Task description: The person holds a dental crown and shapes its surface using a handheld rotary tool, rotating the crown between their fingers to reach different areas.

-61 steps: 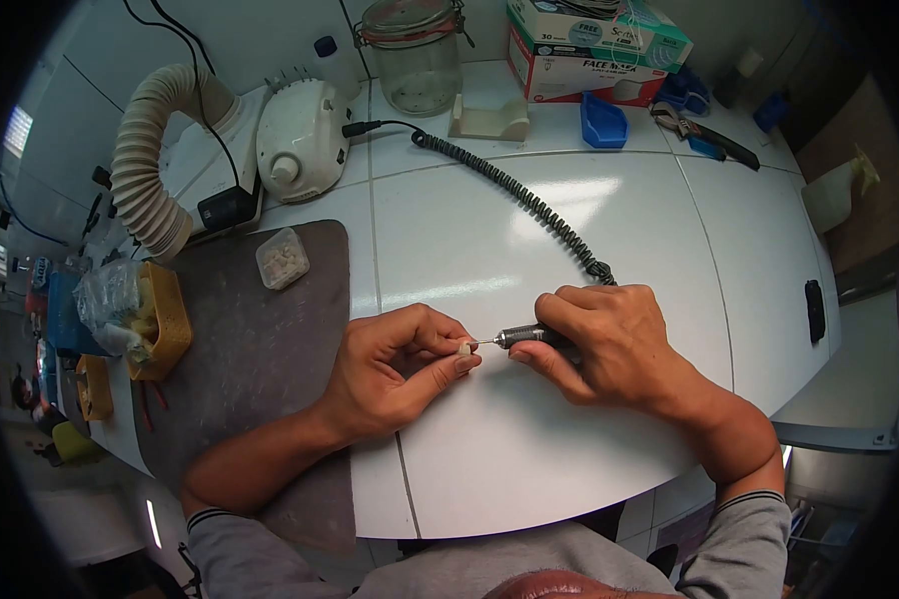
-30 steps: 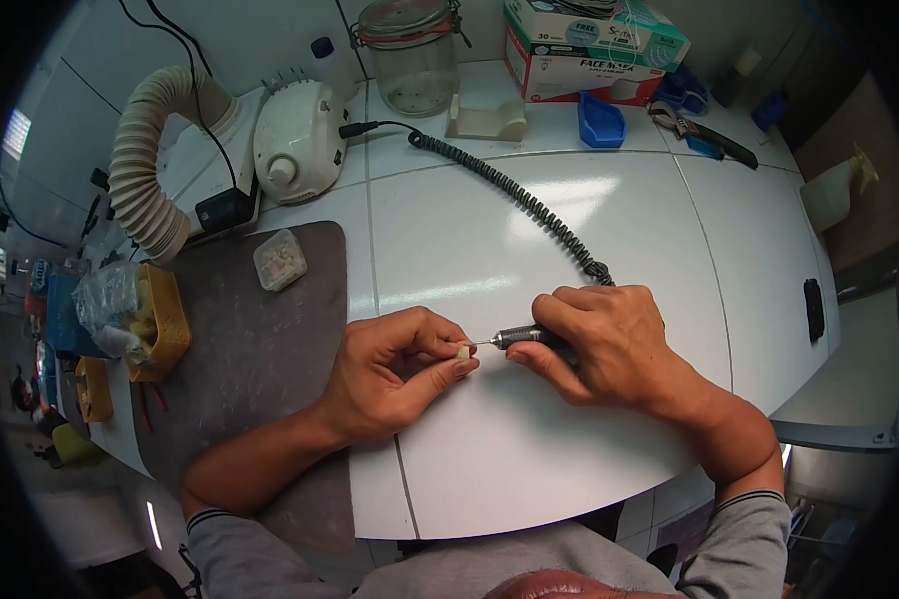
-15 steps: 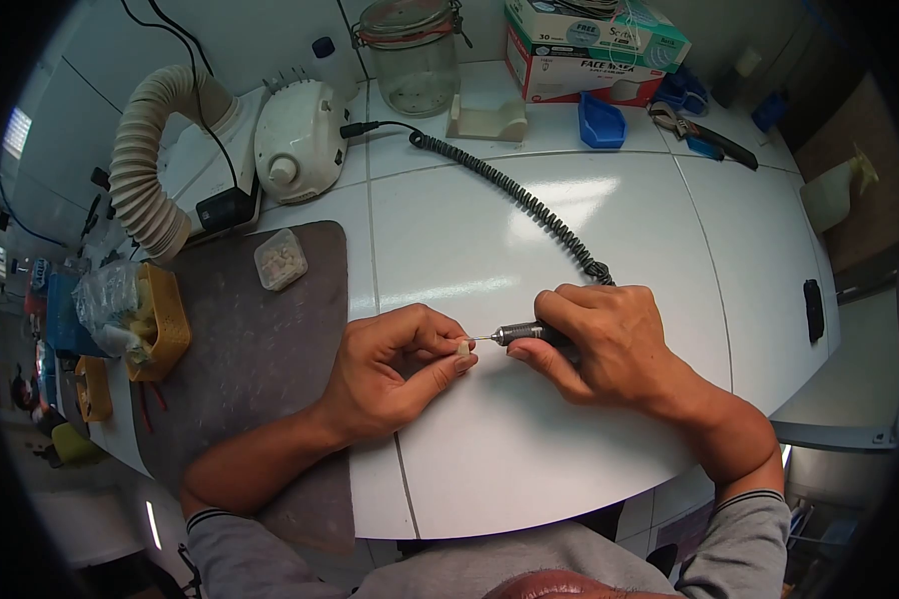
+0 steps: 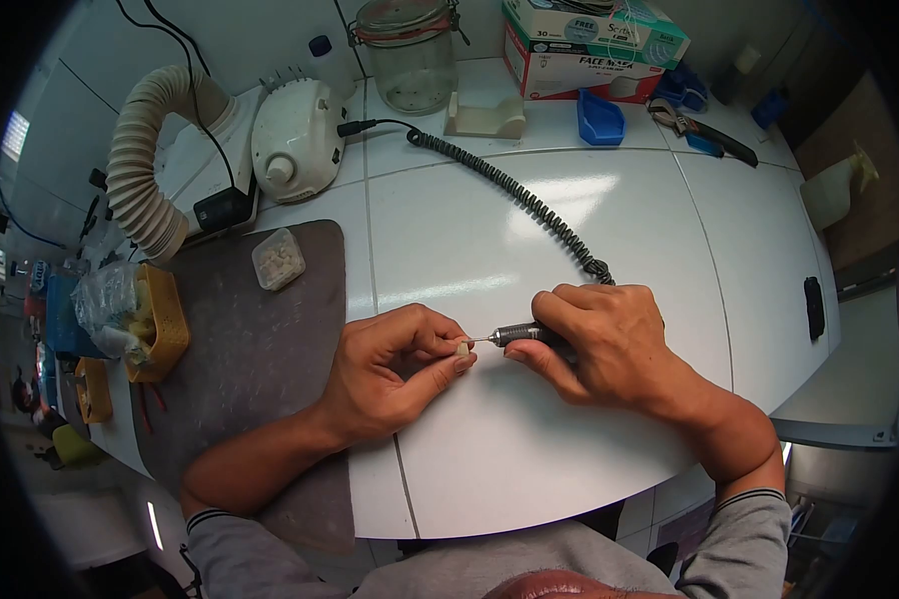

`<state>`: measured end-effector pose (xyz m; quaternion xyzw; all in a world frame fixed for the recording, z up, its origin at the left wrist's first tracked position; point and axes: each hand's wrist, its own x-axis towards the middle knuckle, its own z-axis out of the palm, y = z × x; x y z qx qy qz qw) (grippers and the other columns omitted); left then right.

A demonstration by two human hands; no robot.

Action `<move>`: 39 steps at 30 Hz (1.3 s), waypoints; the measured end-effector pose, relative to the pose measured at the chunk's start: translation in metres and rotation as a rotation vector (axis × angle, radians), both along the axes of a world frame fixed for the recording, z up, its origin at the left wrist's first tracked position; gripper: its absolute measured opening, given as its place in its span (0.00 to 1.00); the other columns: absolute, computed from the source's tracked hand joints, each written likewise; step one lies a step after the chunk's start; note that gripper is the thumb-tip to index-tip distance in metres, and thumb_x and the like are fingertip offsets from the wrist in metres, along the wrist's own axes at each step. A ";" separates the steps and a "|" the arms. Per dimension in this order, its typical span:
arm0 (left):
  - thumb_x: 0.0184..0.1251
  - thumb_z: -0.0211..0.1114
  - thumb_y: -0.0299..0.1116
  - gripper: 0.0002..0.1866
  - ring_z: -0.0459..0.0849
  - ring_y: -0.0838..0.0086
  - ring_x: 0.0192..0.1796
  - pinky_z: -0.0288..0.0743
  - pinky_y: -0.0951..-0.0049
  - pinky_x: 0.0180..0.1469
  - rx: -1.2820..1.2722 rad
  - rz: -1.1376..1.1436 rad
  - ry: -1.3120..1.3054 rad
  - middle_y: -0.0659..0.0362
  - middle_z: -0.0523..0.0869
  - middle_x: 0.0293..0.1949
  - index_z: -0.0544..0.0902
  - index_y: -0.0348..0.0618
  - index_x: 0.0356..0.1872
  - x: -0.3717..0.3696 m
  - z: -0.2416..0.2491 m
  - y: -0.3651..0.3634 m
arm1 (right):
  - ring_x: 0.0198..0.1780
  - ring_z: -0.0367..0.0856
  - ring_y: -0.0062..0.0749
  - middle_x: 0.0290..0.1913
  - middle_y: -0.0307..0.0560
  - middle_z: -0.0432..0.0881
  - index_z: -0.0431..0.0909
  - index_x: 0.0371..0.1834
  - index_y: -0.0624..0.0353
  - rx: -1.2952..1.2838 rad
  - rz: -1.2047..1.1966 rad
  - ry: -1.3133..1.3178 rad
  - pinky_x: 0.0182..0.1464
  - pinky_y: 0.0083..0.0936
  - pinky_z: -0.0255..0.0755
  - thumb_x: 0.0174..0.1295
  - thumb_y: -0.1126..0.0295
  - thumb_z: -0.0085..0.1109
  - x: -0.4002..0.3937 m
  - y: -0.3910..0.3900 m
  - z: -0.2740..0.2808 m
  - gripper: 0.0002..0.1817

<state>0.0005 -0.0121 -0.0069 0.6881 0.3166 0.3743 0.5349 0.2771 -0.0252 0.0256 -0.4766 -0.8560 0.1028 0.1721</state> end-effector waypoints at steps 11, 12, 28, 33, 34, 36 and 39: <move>0.75 0.77 0.18 0.06 0.94 0.76 0.47 0.92 0.75 0.49 0.000 0.002 0.009 0.51 0.95 0.45 0.86 0.34 0.40 0.000 0.000 0.000 | 0.22 0.86 0.40 0.23 0.43 0.83 0.82 0.31 0.54 -0.018 0.005 -0.022 0.21 0.37 0.72 0.77 0.41 0.68 0.001 0.000 0.001 0.27; 0.75 0.77 0.18 0.06 0.94 0.76 0.47 0.91 0.75 0.49 0.007 -0.001 0.011 0.51 0.95 0.45 0.86 0.34 0.40 -0.001 -0.001 0.001 | 0.22 0.86 0.39 0.23 0.43 0.83 0.82 0.31 0.54 -0.022 0.003 -0.024 0.21 0.37 0.72 0.77 0.41 0.68 0.001 0.000 0.001 0.27; 0.75 0.76 0.18 0.06 0.95 0.74 0.48 0.94 0.74 0.52 0.015 -0.013 0.062 0.49 0.95 0.46 0.86 0.34 0.41 -0.002 0.003 0.002 | 0.22 0.86 0.39 0.23 0.42 0.83 0.84 0.31 0.54 -0.009 0.017 -0.027 0.21 0.36 0.72 0.77 0.41 0.68 0.001 0.000 0.002 0.27; 0.74 0.76 0.16 0.09 0.96 0.73 0.50 0.92 0.74 0.53 -0.025 -0.009 0.061 0.47 0.94 0.47 0.82 0.35 0.40 -0.001 0.004 0.000 | 0.22 0.86 0.39 0.23 0.42 0.83 0.84 0.31 0.53 -0.018 0.010 -0.025 0.21 0.36 0.72 0.77 0.41 0.69 0.001 -0.001 0.002 0.26; 0.74 0.76 0.14 0.10 0.96 0.72 0.51 0.91 0.75 0.53 -0.028 -0.011 0.076 0.46 0.94 0.47 0.81 0.35 0.40 0.000 0.006 0.000 | 0.22 0.86 0.39 0.23 0.42 0.83 0.84 0.31 0.53 -0.015 0.015 -0.027 0.21 0.36 0.72 0.77 0.41 0.69 0.001 0.000 0.002 0.26; 0.74 0.76 0.14 0.10 0.96 0.72 0.51 0.91 0.75 0.53 -0.033 -0.012 0.059 0.46 0.94 0.47 0.81 0.35 0.41 -0.001 0.003 0.001 | 0.22 0.86 0.39 0.23 0.42 0.83 0.84 0.31 0.53 -0.011 0.026 -0.031 0.21 0.36 0.72 0.77 0.42 0.69 0.001 0.000 0.004 0.26; 0.75 0.75 0.14 0.10 0.96 0.72 0.52 0.92 0.75 0.54 -0.028 -0.024 0.063 0.46 0.93 0.48 0.81 0.34 0.42 -0.001 0.004 0.001 | 0.22 0.86 0.39 0.23 0.42 0.83 0.84 0.31 0.53 -0.015 0.007 -0.021 0.21 0.36 0.72 0.76 0.42 0.69 0.001 0.000 0.003 0.26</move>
